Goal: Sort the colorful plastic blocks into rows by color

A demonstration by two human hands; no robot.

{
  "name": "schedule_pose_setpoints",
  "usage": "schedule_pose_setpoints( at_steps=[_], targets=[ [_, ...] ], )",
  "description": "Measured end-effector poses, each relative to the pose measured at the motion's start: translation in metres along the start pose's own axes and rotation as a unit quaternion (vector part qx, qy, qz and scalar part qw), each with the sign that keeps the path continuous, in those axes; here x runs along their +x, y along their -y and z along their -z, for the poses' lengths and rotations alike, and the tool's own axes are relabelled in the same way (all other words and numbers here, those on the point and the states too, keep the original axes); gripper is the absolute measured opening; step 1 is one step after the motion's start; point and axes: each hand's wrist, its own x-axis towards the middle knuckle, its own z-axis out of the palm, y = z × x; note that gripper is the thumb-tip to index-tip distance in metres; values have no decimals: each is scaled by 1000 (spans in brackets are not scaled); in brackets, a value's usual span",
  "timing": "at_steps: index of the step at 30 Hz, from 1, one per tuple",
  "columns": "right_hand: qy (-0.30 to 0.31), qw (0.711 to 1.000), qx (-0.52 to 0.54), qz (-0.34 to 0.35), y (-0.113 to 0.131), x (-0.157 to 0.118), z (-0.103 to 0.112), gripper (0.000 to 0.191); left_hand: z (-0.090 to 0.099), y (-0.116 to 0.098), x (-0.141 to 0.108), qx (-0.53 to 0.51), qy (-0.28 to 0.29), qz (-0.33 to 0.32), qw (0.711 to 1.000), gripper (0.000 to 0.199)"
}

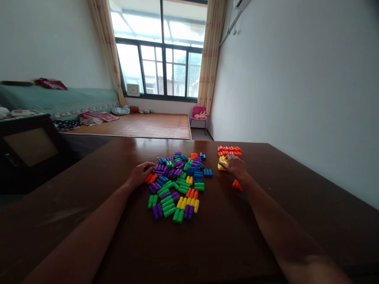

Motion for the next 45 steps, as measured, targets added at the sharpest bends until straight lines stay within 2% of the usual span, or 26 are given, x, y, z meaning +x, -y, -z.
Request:
schedule_pose_setpoints(
  at_steps=[3, 5, 8, 10, 13, 19, 23, 25, 27, 30, 32, 35, 37, 40, 43, 45],
  targets=[
    [16, 990, 87, 112, 33, -9, 5, 24, 0, 1, 1, 8, 1, -1, 1000, 42],
    [46, 965, 131, 223, 65, -20, 2, 20, 0, 1, 0, 15, 2, 1, 1000, 42],
    [93, 925, 95, 356, 109, -42, -8, 23, 0, -1, -1, 23, 2, -1, 1000, 41],
    [105, 922, 30, 372, 128, -52, -14, 23, 0, -1, -1, 24, 3, -5, 1000, 41],
    [106, 928, -32, 356, 137, -58, -19, 19, 0, 0, -1, 21, 4, -4, 1000, 41],
    [117, 922, -25, 369, 132, -57, -18, 17, 1, -1, 0, 29, 5, 6, 1000, 42],
    [118, 918, 122, 358, 116, -41, -10, 32, 2, -5, -2, 22, 12, 7, 1000, 43],
    [104, 922, 211, 308, 92, -25, -3, 33, 3, -7, -3, 17, 14, 9, 1000, 43],
    [74, 939, 251, 225, 58, -6, 3, 30, 3, -8, -3, 15, 14, 11, 1000, 43],
    [33, 974, 200, 107, -3, 14, 6, 30, 3, -6, -2, 15, 10, 8, 1000, 44],
    [41, 987, 140, 60, -36, 19, 4, 30, 3, -4, -2, 13, 11, 5, 1000, 44],
    [75, 994, 73, 22, -63, 17, -1, 32, 2, -2, -1, 10, 10, 10, 1000, 44],
    [86, 995, 51, 10, -66, 15, -3, 34, 2, -2, -1, 12, 6, 17, 1000, 44],
    [77, 996, 39, 8, -57, 13, -1, 36, 2, -3, -2, 10, 6, 16, 1000, 44],
    [45, 997, 57, 32, -33, 9, 10, 34, 2, -4, -2, 7, 11, 9, 1000, 43],
    [54, 990, 100, 83, -7, 3, 20, 28, 1, -3, -2, 8, 11, 8, 1000, 42]
  ],
)
